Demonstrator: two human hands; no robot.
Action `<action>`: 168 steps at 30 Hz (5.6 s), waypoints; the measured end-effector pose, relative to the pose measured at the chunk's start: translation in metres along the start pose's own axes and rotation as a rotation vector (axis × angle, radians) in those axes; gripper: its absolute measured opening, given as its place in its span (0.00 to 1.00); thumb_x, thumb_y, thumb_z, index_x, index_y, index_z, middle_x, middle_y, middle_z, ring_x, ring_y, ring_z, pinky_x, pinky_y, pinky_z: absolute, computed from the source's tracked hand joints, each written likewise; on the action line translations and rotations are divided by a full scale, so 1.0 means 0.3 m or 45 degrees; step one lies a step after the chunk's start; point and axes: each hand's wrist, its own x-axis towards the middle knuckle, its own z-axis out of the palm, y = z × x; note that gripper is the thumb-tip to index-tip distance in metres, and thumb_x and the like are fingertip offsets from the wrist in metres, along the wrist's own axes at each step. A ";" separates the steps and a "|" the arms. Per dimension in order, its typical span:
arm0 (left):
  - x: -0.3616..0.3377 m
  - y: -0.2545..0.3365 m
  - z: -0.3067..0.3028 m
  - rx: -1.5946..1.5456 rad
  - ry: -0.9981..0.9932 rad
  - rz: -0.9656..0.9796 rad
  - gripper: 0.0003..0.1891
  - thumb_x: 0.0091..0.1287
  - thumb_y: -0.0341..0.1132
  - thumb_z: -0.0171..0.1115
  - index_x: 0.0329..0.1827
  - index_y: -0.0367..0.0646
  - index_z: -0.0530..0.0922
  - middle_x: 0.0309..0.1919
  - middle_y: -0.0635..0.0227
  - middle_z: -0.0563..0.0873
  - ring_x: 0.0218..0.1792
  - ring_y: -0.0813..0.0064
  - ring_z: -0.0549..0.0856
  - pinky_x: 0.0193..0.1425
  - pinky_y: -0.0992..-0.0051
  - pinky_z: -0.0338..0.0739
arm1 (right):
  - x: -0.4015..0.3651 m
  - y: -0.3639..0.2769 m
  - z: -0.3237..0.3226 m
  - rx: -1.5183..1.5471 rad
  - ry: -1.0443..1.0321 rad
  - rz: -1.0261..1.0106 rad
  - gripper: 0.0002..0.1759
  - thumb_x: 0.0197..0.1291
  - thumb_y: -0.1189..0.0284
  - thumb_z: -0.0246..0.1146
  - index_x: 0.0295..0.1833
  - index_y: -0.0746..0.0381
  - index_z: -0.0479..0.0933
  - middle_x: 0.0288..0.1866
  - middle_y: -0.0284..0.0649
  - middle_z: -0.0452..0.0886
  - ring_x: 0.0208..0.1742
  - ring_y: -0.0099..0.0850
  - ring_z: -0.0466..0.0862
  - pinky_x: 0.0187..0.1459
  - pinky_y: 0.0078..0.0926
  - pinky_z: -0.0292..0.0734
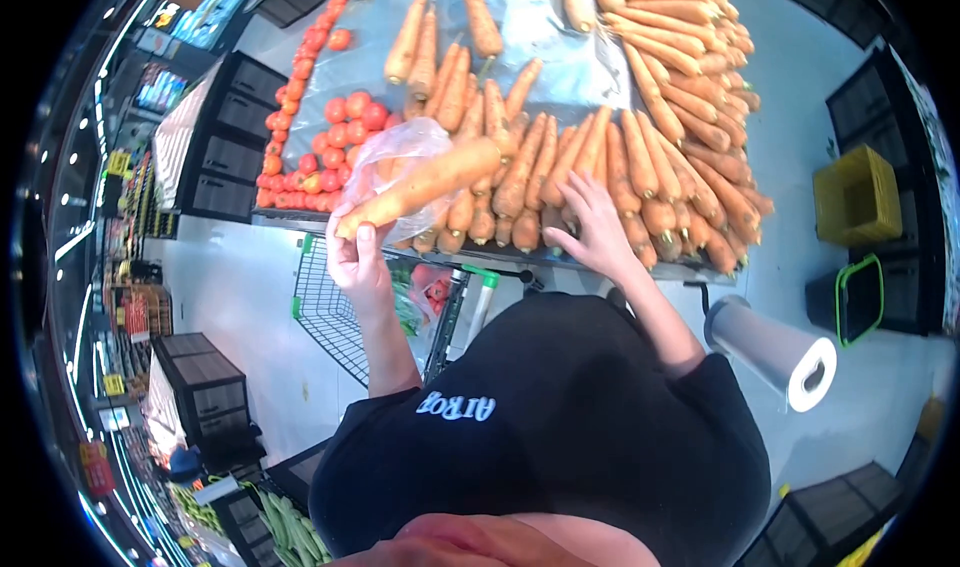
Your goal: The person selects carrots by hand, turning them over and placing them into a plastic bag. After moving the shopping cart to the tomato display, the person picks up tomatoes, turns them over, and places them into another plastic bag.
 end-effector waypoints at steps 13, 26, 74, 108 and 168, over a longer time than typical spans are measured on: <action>-0.133 -0.136 0.159 -0.452 -0.029 -0.648 0.19 0.81 0.27 0.53 0.72 0.36 0.66 0.68 0.46 0.78 0.65 0.62 0.83 0.67 0.62 0.83 | 0.038 -0.166 -0.249 1.294 -0.169 0.065 0.27 0.65 0.90 0.61 0.70 0.64 0.76 0.73 0.45 0.72 0.59 0.27 0.83 0.55 0.24 0.83; -0.153 -0.176 0.232 -0.351 -0.088 -0.599 0.25 0.71 0.23 0.67 0.68 0.38 0.68 0.61 0.48 0.84 0.59 0.68 0.85 0.63 0.69 0.83 | 0.003 -0.108 -0.175 1.423 -0.301 0.685 0.31 0.84 0.50 0.42 0.65 0.66 0.76 0.25 0.33 0.77 0.14 0.19 0.69 0.21 0.18 0.66; 0.356 -0.459 -0.357 2.052 -0.266 -0.338 0.18 0.69 0.50 0.64 0.45 0.46 0.90 0.42 0.55 0.91 0.45 0.54 0.90 0.53 0.57 0.83 | -0.024 0.122 0.012 -0.651 0.351 0.025 0.29 0.66 0.62 0.68 0.71 0.54 0.75 0.78 0.42 0.71 0.77 0.36 0.72 0.82 0.53 0.42; 0.225 -0.194 -0.169 1.599 0.083 0.218 0.17 0.68 0.44 0.72 0.52 0.43 0.86 0.50 0.60 0.85 0.48 0.55 0.86 0.52 0.62 0.82 | -0.028 0.132 0.016 -0.654 0.369 0.024 0.30 0.64 0.64 0.69 0.72 0.53 0.75 0.78 0.41 0.72 0.76 0.35 0.74 0.82 0.53 0.45; -0.117 -0.173 0.150 0.706 -0.510 -0.903 0.48 0.81 0.65 0.20 0.17 0.38 0.77 0.10 0.63 0.78 0.20 0.63 0.83 0.35 0.66 0.79 | -0.039 -0.006 -0.235 1.415 -0.097 0.660 0.26 0.78 0.49 0.55 0.52 0.65 0.80 0.28 0.35 0.81 0.18 0.20 0.77 0.19 0.18 0.69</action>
